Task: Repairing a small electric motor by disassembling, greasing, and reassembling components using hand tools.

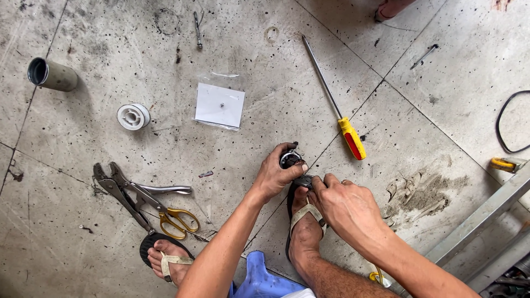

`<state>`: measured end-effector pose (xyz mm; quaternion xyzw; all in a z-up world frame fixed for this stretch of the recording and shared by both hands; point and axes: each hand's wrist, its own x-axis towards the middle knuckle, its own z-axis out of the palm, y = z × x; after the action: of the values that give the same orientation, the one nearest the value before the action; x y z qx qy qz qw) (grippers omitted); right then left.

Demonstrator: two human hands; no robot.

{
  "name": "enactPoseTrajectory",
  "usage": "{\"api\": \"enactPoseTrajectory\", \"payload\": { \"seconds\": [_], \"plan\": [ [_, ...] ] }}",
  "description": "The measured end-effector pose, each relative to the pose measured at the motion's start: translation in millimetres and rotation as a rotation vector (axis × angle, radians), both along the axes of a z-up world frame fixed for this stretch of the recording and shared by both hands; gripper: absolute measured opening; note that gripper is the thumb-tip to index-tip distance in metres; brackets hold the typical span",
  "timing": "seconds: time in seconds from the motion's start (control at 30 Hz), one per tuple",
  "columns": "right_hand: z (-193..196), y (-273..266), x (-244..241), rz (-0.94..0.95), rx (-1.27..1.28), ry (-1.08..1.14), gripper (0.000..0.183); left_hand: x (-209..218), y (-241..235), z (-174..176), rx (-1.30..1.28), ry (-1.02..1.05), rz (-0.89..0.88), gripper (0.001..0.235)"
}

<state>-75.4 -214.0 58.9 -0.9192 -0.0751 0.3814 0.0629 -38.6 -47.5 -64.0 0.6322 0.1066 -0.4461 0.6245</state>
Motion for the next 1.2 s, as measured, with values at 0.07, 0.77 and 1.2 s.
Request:
{"api": "enactPoseTrajectory", "payload": {
  "seconds": [0.07, 0.77, 1.2],
  "plan": [
    [-0.3, -1.8, 0.4, 0.021, 0.028, -0.035, 0.035, -1.0, 0.2, -1.9, 0.023, -0.025, -0.024, 0.083],
    [21.2, 9.2, 33.0, 0.176, -0.059, 0.161, 0.038, -5.8, 9.0, -27.8, -0.160, 0.104, 0.155, 0.068],
    [3.8, -62.6, 8.9, -0.406, 0.097, 0.204, 0.049, 8.9, 34.9, -17.1, -0.547, 0.159, 0.329, 0.074]
  ]
}}
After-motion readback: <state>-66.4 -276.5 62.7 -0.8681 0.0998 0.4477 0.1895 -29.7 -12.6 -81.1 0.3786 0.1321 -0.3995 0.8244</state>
